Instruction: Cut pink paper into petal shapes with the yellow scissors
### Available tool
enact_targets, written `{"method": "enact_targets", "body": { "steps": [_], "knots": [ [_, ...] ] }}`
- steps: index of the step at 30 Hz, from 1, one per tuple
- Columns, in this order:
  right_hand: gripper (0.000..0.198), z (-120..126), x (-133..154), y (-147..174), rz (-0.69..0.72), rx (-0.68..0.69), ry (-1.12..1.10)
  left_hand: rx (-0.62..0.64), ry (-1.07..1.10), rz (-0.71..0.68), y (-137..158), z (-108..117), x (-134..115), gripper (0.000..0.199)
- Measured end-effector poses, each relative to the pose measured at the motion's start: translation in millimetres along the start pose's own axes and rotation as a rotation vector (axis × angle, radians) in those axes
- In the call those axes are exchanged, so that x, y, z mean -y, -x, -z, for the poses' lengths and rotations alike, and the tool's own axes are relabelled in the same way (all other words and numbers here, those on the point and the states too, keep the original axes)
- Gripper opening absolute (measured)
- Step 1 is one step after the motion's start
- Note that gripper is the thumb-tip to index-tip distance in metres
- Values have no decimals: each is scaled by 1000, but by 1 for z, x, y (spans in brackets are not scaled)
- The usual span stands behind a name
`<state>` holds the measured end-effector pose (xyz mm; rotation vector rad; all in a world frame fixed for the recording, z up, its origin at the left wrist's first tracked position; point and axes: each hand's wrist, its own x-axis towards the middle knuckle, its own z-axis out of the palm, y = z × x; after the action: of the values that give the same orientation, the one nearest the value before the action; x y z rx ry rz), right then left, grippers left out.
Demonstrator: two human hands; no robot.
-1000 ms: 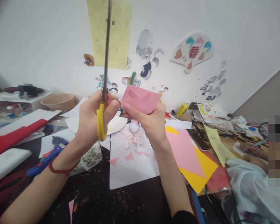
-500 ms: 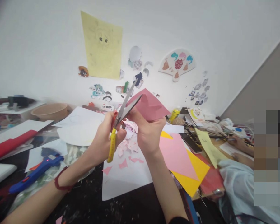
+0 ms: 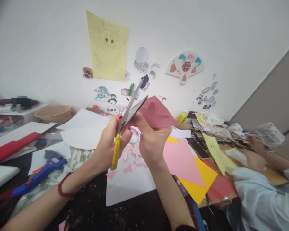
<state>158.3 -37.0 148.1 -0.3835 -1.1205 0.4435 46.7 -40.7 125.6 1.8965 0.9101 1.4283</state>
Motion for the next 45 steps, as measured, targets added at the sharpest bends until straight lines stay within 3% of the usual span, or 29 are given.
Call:
{"method": "enact_targets", "body": {
  "steps": [24,45],
  "knots": [
    [10,-2,-3,3,66,-79,-34,11,-86,38,3,1,-7,38],
    [12,2,5,-5,147,-42,42,-20,-196,-56,2,7,-12,40]
  ]
}}
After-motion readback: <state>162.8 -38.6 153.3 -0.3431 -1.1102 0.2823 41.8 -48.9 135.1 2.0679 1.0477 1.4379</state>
